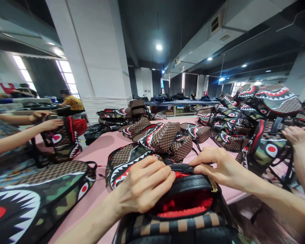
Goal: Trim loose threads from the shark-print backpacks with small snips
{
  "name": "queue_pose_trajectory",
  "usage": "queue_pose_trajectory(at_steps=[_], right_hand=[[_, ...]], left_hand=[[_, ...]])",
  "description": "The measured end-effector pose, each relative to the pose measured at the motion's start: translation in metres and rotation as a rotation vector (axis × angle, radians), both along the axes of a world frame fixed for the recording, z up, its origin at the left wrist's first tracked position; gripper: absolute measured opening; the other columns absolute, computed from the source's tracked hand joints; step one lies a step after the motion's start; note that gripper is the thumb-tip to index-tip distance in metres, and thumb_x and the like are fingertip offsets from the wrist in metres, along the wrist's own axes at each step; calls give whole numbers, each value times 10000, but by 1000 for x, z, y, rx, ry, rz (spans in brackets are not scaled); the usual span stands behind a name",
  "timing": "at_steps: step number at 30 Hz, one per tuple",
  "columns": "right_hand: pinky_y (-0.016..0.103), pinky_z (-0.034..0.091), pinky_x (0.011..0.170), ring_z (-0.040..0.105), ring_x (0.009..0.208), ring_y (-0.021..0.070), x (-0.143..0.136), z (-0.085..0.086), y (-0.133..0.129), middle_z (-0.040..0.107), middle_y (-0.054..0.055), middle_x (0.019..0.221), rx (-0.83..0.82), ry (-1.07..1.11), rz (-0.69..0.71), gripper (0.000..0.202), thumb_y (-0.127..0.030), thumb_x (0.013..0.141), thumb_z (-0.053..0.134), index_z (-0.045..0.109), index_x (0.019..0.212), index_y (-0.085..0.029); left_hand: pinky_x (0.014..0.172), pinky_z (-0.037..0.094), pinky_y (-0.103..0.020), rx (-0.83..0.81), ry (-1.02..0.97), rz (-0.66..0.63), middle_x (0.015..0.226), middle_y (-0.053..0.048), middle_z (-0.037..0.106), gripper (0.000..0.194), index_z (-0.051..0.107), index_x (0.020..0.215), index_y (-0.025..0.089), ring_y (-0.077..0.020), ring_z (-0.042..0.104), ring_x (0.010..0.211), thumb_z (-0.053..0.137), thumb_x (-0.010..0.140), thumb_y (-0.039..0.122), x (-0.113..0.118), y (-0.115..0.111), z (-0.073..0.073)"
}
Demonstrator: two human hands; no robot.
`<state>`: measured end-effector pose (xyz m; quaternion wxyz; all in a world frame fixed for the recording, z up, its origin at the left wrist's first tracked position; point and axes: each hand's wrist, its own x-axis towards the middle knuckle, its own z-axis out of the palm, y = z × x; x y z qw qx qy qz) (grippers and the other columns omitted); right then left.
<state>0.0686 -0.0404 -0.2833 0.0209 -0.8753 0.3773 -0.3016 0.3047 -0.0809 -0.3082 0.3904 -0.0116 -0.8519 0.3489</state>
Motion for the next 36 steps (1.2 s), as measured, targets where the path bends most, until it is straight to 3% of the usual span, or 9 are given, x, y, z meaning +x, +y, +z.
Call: queue_pose_trajectory(at_steps=[11,29,33,36], right_hand=[[220,376,664,560,744,102,1,-1,-4,652,12,845,5,-5,-10,186,-287,839,547,677,923,-185],[239,347,661,492,735,107,0,-5,-8,598,11,752,-241,33,44,92,-201,818,573,651,864,-183],[233,402,659,535,736,110,-1,-5,-14,612,32,808,-14,-176,-14,143,-234,830,542,642,892,-153],[231,437,689,563,793,129,4,-2,-20,618,44,907,123,-391,-46,283,-261,727,650,609,972,-126]], left_hand=[[668,400,-306,-62,21,0,793,-49,631,148,590,888,70,-141,544,739,449,847,92,0,-1,-3],[639,428,-282,-38,23,-15,775,-56,631,163,577,902,85,-129,559,716,429,834,76,-3,1,2],[639,418,-280,-19,40,-28,771,-62,620,154,569,904,87,-126,539,701,434,830,74,-3,-2,0],[626,387,-268,55,69,-29,771,-54,604,121,574,896,95,-121,505,689,488,814,71,-3,-6,-5]])
